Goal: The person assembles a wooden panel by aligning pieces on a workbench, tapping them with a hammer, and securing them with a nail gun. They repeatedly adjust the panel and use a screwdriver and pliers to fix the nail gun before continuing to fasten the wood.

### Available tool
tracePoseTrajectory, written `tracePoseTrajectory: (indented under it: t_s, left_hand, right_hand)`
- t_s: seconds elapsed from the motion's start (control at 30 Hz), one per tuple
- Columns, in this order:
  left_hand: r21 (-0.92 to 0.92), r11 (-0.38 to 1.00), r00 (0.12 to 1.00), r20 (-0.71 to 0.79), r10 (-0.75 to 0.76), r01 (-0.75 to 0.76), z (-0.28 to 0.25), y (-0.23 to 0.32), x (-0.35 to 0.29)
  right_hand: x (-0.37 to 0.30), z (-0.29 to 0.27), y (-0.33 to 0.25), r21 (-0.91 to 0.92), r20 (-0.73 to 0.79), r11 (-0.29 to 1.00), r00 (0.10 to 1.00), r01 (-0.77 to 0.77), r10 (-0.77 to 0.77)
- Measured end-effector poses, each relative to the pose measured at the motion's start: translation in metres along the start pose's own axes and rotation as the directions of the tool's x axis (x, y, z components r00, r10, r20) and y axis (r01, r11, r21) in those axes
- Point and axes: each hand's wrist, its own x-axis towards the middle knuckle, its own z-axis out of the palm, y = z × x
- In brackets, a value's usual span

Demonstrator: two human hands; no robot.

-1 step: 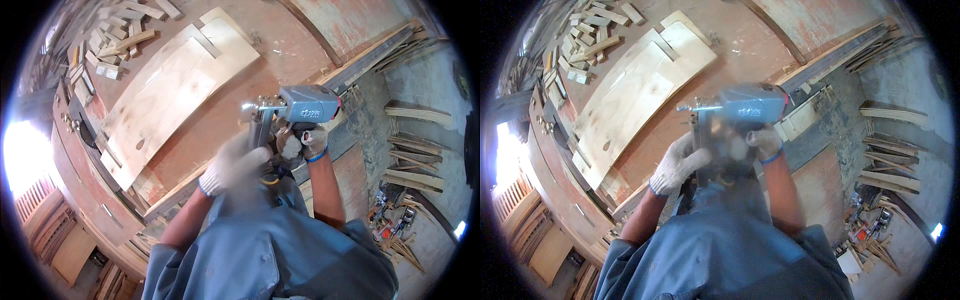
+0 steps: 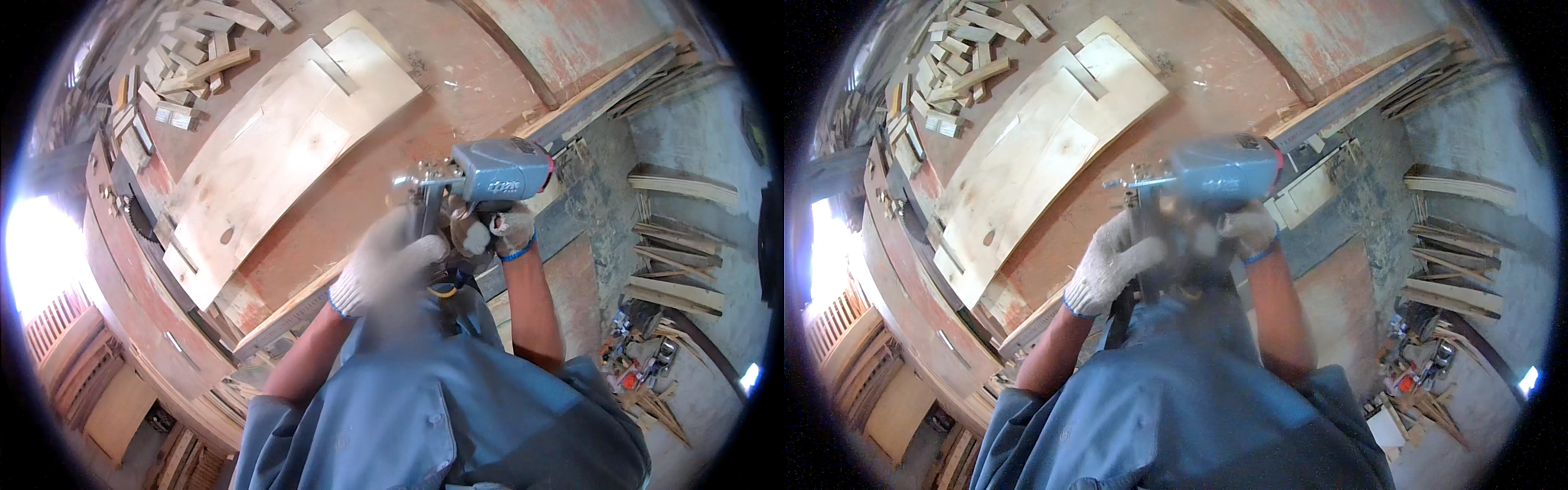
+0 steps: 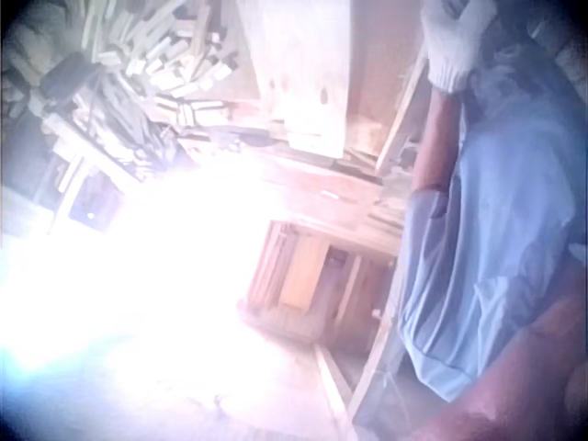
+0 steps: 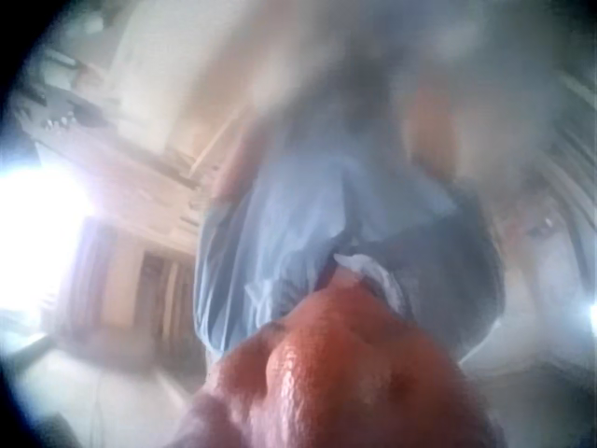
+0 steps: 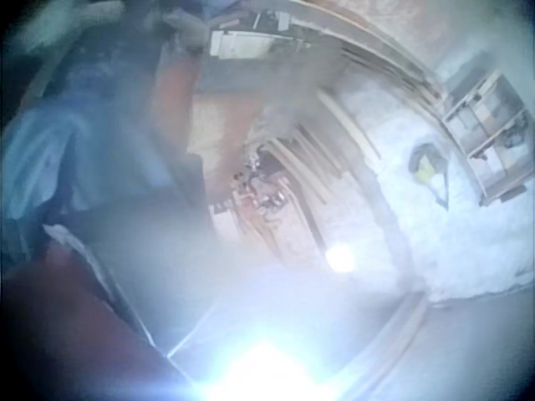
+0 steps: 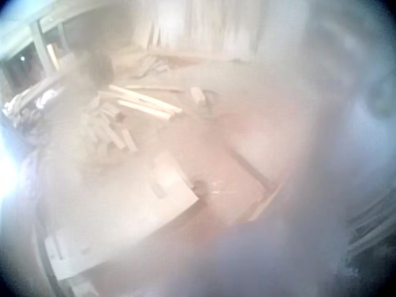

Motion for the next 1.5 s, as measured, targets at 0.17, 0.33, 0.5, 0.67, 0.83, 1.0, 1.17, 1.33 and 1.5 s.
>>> tracePoseTrajectory:
  t_s: [0.17, 0.33, 0.5, 0.67, 0.83, 1.0, 1.17, 1.33, 1.5]
  left_hand:
    - [-0.049, 0.998, 0.997, -0.070, 0.027, -0.031, 0.038, 0.017, 0.040]
    - [-0.069, 0.991, 0.987, -0.125, 0.103, -0.112, 0.062, 0.035, 0.071]
    - [-0.294, 0.954, 0.986, -0.166, 0.004, -0.054, 0.071, 0.062, 0.095]
    - [-0.584, 0.749, 0.927, -0.358, 0.109, -0.313, 0.059, 0.078, 0.110]
    - [-0.745, 0.276, 0.794, -0.564, 0.226, -0.607, 0.014, 0.077, 0.116]
    - [-0.666, 0.218, 0.700, -0.689, 0.186, -0.713, -0.030, 0.066, 0.101]
    - [-0.715, 0.152, 0.730, -0.651, 0.208, -0.682, -0.061, 0.041, 0.116]
    - [-0.781, 0.109, 0.786, -0.596, 0.163, -0.615, -0.067, 0.026, 0.121]
    - [-0.817, 0.140, 0.828, -0.547, 0.123, -0.560, -0.065, 0.030, 0.128]
  right_hand:
    - [0.022, -0.008, -0.049, -0.267, -0.040, 0.964, 0.999, 0.007, -0.019]
    - [0.046, -0.009, -0.095, -0.734, -0.056, 0.674, 0.997, -0.078, 0.055]
    - [0.075, -0.004, -0.145, -0.447, -0.049, 0.864, 0.971, -0.229, 0.233]
    - [0.131, -0.041, -0.204, -0.908, -0.199, -0.295, 0.926, -0.297, -0.320]
    - [0.179, -0.075, -0.198, -0.631, 0.000, -0.642, 0.828, -0.435, -0.560]
    - [0.217, -0.065, -0.217, -0.697, -0.219, -0.568, 0.884, -0.438, -0.413]
    - [0.203, -0.033, -0.227, -0.805, -0.590, 0.132, 0.804, -0.578, -0.078]
    - [0.087, 0.048, -0.183, -0.909, -0.069, -0.286, 0.787, -0.303, -0.613]
    - [-0.019, 0.097, -0.152, -0.852, -0.452, 0.456, 0.802, -0.258, -0.390]
